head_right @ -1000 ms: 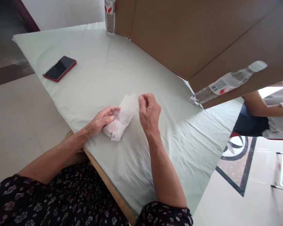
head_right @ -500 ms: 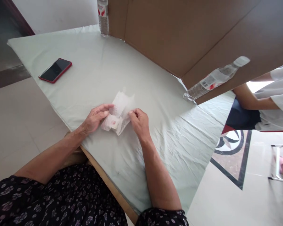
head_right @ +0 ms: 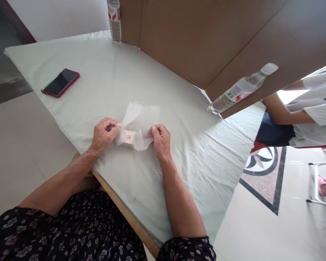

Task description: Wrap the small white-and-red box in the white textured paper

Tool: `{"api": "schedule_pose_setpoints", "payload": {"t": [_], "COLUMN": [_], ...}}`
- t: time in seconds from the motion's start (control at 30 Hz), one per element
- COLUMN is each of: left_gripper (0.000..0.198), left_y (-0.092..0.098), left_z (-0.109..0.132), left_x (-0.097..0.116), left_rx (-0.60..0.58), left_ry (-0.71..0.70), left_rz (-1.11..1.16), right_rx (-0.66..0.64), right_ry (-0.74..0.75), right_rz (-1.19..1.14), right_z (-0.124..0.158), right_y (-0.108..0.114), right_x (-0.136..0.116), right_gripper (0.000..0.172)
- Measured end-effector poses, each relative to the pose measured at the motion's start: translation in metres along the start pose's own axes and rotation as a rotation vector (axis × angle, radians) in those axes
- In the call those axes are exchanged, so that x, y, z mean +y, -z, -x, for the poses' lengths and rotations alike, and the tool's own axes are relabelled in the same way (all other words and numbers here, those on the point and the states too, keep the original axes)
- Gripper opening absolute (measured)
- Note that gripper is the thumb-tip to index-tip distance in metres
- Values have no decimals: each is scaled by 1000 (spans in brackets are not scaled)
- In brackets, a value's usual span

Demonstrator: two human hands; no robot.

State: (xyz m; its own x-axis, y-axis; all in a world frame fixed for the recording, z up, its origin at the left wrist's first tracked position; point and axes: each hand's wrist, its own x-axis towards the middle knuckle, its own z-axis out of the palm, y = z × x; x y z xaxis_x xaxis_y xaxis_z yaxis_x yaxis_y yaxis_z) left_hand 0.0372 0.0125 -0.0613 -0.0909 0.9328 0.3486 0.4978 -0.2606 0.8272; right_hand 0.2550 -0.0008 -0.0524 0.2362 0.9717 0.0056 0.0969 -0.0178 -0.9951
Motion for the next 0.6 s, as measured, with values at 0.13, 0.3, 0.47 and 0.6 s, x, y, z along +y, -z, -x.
{"api": "schedule_pose_setpoints", "payload": {"t": [0.13,0.3,0.47,0.6], "left_gripper": [11,9,16,27], "left_y": [2,0,2,9], "left_z": [-6,-11,-8,2], "left_x": [-5,-11,-13,1], "left_rx": [139,84,114,174], "left_ry": [90,139,125,-180], "left_rz": [-106,-229,-191,-114], "right_rx": [134,161,261,185], "right_ry": [-23,-48,90,202], "right_rz": [31,66,209,280], "right_z": [-7,-15,-14,-4], "right_y": [7,16,21,21], "right_x": [4,13,7,-16], "right_gripper": [16,18,29,30]}}
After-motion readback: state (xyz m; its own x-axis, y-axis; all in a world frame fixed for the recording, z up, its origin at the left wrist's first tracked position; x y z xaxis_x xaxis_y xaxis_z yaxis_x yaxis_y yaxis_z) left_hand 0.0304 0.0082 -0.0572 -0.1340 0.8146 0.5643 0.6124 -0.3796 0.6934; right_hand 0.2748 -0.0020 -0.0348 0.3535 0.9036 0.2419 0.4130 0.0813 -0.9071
